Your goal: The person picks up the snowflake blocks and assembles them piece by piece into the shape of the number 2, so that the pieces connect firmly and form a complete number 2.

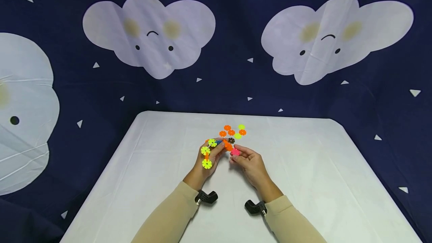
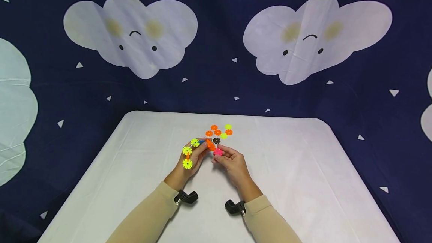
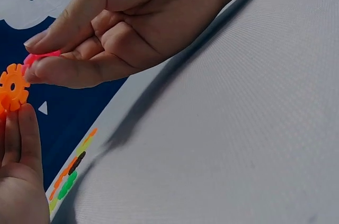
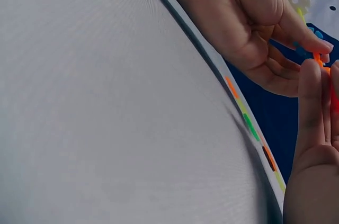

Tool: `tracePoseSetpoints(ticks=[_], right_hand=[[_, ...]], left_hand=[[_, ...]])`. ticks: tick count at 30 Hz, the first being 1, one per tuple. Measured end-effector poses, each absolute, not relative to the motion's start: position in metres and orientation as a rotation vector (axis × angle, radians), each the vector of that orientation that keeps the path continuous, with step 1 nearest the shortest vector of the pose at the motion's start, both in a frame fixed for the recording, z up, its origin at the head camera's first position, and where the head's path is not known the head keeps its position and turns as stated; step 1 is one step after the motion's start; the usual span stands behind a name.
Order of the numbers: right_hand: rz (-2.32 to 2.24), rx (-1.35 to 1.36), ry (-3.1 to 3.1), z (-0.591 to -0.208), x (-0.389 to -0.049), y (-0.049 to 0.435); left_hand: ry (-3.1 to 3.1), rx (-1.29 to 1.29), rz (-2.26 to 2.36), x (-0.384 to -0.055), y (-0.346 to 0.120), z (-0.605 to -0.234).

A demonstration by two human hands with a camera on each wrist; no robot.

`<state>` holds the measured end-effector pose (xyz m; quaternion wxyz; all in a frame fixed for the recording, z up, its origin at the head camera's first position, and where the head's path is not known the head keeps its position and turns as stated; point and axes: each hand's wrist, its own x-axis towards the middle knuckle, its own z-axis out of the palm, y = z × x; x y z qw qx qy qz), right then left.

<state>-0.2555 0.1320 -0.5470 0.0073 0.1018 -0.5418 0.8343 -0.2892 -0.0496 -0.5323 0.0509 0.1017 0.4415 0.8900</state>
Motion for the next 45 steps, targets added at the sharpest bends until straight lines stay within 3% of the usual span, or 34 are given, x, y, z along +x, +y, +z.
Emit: tracePoseSetpoints(ticks=[17,27,34,45], right_hand=[[2.705,0.087,-1.553,-0.542,-0.251,0.123],[2.652,0.111,-1.629,-0.542,-0.251,0.123],[2.433,0.215,-1.902,-0.545,-0.259,0.131],[1.702,-0.039,-2.304,-0.546,-0.282,0.132]], left_hand=[[1.451,0.261,2.639,-0.286,-0.049,-0.53],[1.54,0.342,2.595,-0.286,-0.049,-0.532],[1.513,0.285,2.631,-0.285,-0.05,-0.529],[1.486,0.237,2.708,-0.291,-0.05,-0.534]])
